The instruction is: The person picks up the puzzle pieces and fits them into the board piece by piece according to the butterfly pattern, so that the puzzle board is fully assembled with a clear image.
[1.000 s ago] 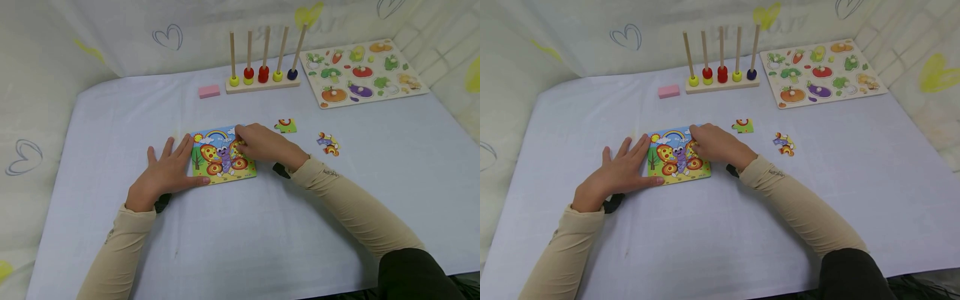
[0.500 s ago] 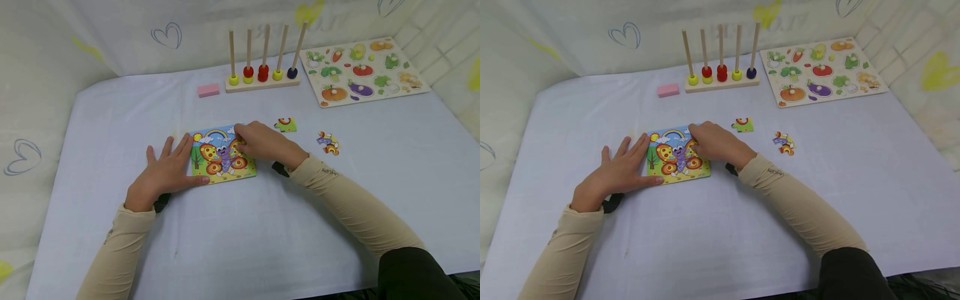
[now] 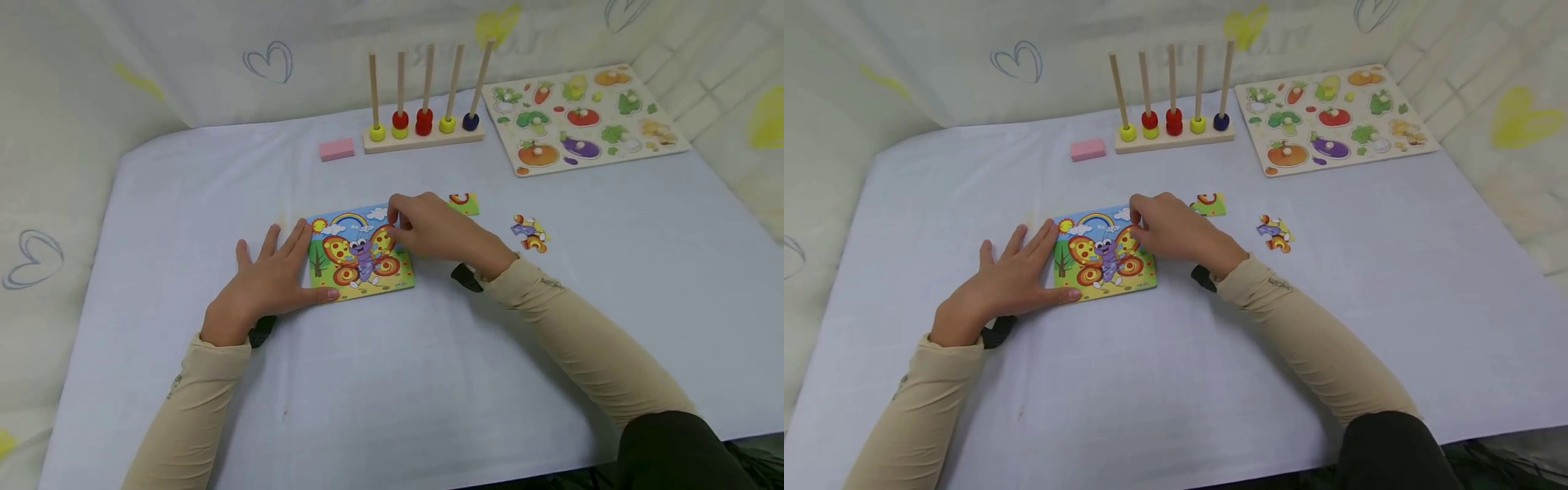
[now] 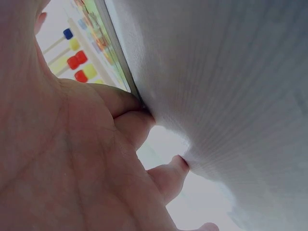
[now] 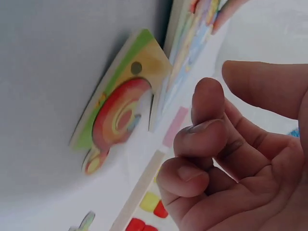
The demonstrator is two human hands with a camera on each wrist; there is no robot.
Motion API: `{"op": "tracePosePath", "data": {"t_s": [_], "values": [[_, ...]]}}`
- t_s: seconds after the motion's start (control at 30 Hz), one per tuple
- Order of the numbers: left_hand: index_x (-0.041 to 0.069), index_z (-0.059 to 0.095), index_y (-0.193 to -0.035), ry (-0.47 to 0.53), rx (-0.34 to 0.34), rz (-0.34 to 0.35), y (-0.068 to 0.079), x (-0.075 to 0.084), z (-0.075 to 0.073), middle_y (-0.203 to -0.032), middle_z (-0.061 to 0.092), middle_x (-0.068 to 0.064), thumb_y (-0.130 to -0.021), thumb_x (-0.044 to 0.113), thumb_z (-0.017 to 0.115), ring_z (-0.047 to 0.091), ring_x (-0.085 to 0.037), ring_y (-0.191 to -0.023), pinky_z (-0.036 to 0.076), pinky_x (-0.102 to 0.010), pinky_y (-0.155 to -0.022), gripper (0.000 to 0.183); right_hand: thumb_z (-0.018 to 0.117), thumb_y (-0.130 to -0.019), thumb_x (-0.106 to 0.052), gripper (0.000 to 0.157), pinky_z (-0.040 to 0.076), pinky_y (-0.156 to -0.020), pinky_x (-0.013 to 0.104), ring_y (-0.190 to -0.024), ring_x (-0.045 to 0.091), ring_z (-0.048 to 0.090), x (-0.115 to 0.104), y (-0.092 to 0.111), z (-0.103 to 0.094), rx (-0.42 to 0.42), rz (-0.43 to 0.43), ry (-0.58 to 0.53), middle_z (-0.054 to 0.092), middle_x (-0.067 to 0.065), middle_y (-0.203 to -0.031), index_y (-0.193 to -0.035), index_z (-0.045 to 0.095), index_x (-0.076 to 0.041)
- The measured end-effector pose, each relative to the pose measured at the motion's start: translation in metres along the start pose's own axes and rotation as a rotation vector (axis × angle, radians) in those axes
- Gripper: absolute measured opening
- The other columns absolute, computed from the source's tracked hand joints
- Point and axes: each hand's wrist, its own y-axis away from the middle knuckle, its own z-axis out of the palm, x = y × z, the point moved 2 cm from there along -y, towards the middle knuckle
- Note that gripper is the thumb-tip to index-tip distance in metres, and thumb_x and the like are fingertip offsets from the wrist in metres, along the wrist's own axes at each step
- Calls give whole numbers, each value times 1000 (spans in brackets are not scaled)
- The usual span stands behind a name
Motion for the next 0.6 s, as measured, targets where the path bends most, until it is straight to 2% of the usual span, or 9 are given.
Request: {"op": "tracePosePath", "data": {"t_s": [0.23, 0.4, 0.6], "values": [[11, -3, -173, -1, 0, -2, -1, -1, 0, -180, -6, -8, -89, 75, 71, -11, -48, -161, -15, -80, -114, 129, 70, -105, -15, 16, 47, -68, 36, -70, 24, 58, 11, 16, -9, 69, -3, -52, 63, 6, -81, -115, 67, -3], [11, -2, -173, 2, -4, -1, -1, -2, 1, -180, -6, -8, -89, 75, 72, -11, -49, -161, -15, -80, -113, 129, 71, -104, -14, 15, 50, -69, 37, -77, 25, 59, 20, 25, -13, 112, 14, -67, 66, 6, -86, -114, 68, -3], [11, -2, -173, 0, -1, 2, -2, -1, 2, -180, -6, -9, -89, 73, 72, -11, -49, -160, -15, -80, -113, 128, 71, -104, -12, 13, 51, -71, 38, -82, 24, 62, 31, 38, -19, 161, -7, -77, 72, 6, -92, -112, 70, -2]]}}
